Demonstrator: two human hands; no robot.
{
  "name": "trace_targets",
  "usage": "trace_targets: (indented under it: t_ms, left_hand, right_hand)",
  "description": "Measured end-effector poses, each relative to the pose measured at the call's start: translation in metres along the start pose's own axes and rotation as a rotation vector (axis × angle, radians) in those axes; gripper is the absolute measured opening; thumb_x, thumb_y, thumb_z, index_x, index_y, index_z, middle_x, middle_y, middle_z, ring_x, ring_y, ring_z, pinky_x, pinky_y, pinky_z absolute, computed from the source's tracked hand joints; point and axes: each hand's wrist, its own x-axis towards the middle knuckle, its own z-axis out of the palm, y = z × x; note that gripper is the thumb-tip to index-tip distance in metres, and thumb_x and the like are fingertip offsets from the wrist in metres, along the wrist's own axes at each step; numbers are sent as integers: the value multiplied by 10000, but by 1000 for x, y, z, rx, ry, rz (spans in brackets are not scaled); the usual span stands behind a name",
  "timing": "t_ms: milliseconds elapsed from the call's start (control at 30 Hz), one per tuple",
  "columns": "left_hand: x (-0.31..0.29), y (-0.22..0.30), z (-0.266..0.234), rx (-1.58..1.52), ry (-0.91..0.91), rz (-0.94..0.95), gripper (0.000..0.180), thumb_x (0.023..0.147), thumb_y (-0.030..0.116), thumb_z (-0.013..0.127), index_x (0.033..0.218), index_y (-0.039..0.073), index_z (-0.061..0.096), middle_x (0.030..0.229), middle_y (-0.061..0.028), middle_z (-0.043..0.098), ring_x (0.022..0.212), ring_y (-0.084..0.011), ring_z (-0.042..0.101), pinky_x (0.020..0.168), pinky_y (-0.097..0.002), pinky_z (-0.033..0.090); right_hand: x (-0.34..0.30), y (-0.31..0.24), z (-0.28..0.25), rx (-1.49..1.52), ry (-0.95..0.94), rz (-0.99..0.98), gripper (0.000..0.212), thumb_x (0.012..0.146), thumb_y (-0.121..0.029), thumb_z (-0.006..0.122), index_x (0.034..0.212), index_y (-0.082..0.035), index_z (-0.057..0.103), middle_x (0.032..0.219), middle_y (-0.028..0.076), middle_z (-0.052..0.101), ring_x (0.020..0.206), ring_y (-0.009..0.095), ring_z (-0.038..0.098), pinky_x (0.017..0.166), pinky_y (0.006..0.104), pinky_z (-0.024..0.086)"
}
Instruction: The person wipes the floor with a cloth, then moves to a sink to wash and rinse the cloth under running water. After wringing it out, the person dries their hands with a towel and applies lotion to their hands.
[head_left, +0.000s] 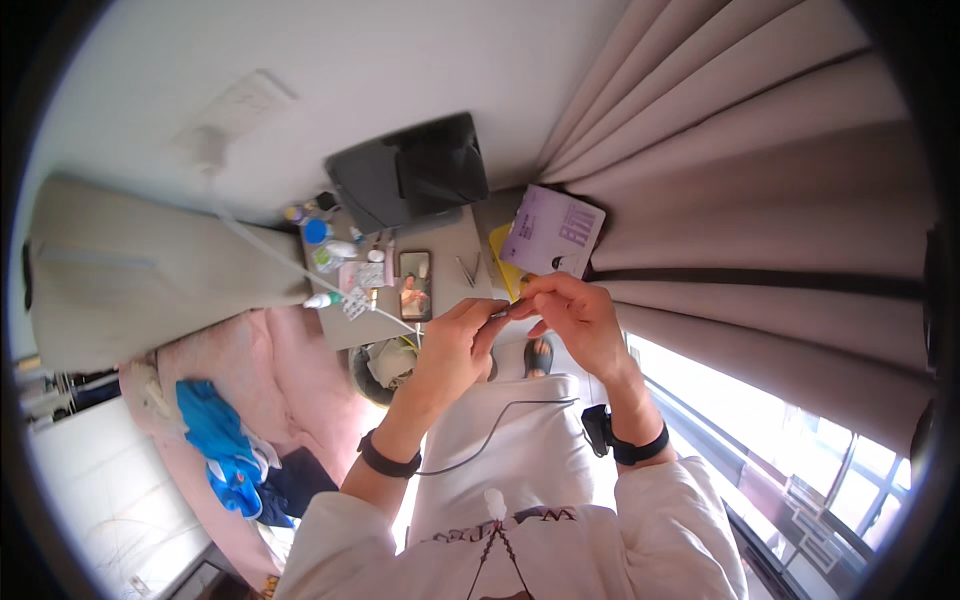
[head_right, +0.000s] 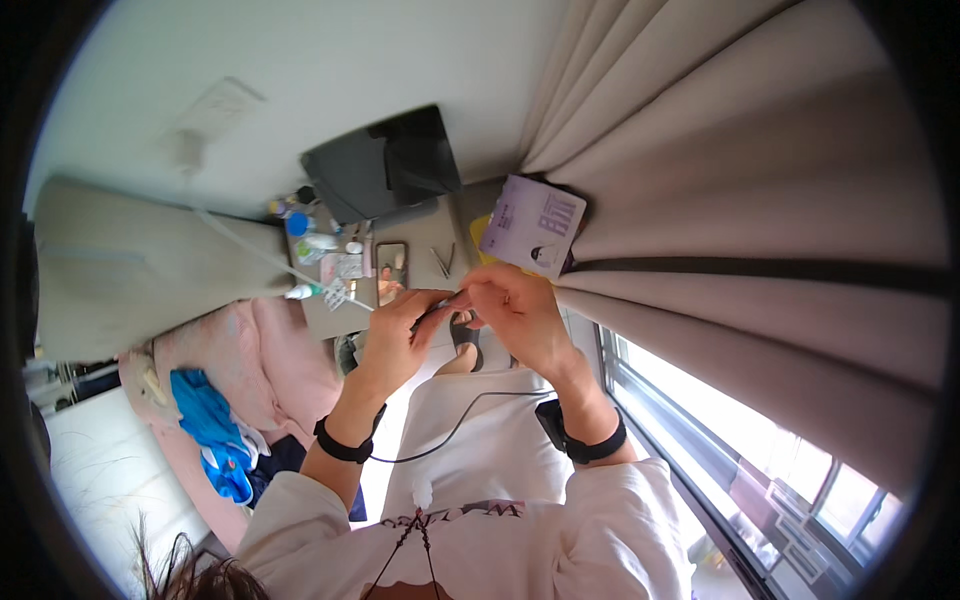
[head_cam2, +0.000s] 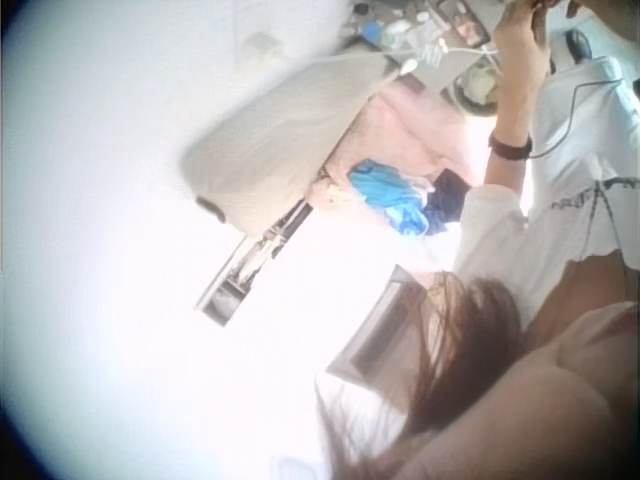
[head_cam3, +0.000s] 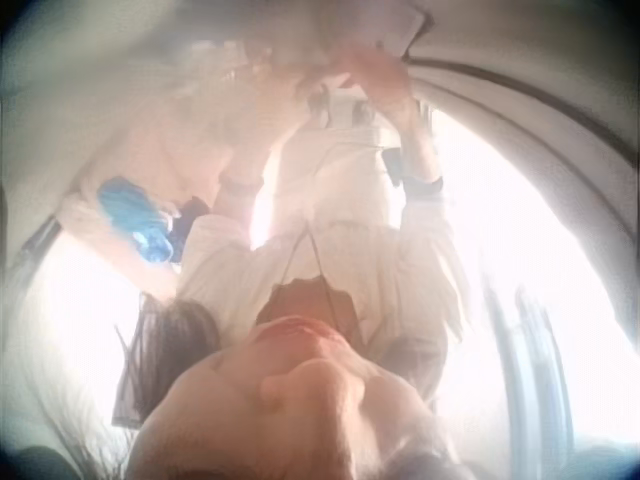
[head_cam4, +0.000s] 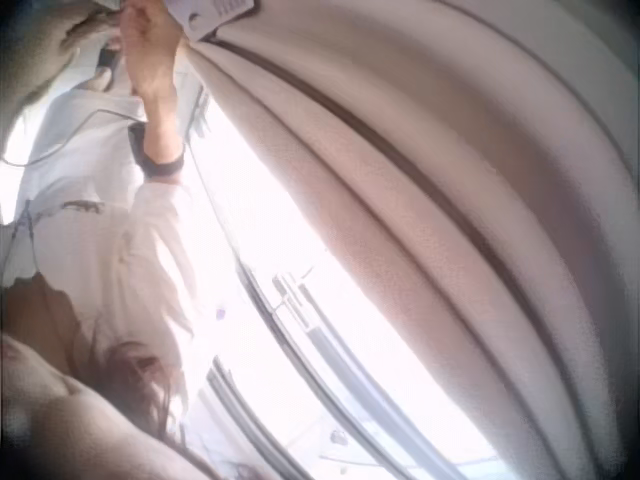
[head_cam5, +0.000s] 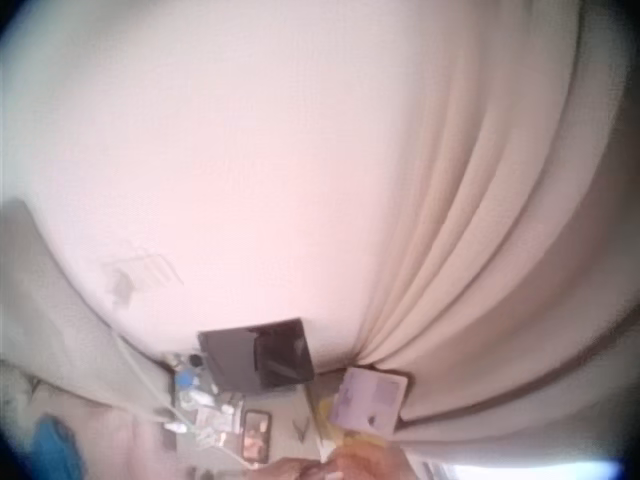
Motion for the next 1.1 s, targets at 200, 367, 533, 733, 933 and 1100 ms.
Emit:
trace_targets:
  t_ms: [200,367,533,733,933,1100]
  left_hand:
    - [-63,114,-29,-501,357,-215,190,929,158,574,946,-30,589,812,-38,626,659,-55,566,540,-207,485]
    - [-157,190,-29,-31,363,258,342,849,182,671,1085,-45,573,999,-103,594,823,-165,602,595,-247,466]
    - [-266,245,-34,-332,598,-70,371,795,85,714,1136,7,590,1063,-92,590,841,-129,592,612,-225,466]
    - [-365,267,-42,-457,645,-36,237,843,-29,617,1077,-48,583,976,-87,616,867,-118,619,739,-224,508]
    - [-438,268,-57,-463,750,-56,133,871,-25,586,1001,-53,587,914,-97,635,798,-125,624,697,-243,504]
    - [-509,265,-71,-19,926,-71,93,846,-21,590,934,-17,563,724,-98,553,596,-171,537,581,-269,431]
  right_hand:
    - [-95,-50,50,-598,134,-727,640,697,34,656,1303,-1,454,1353,237,419,1241,340,439,936,375,422]
    - [-182,-55,59,-159,-5,-677,501,813,32,612,1288,7,454,1180,164,558,1042,242,566,876,328,452]
    - [-270,-71,62,370,-366,-334,219,971,-141,481,1131,6,514,1008,102,633,835,170,624,670,270,475]
    - [-343,-79,95,507,-666,35,225,943,-166,535,1125,-35,525,1017,110,636,824,177,624,589,316,503]
    - [-371,-82,143,476,-821,149,218,918,-133,567,1100,-15,552,983,112,639,783,170,624,576,296,507]
    - [-408,-70,210,308,-895,71,227,900,-102,590,1094,11,557,927,121,645,726,176,631,532,287,507]
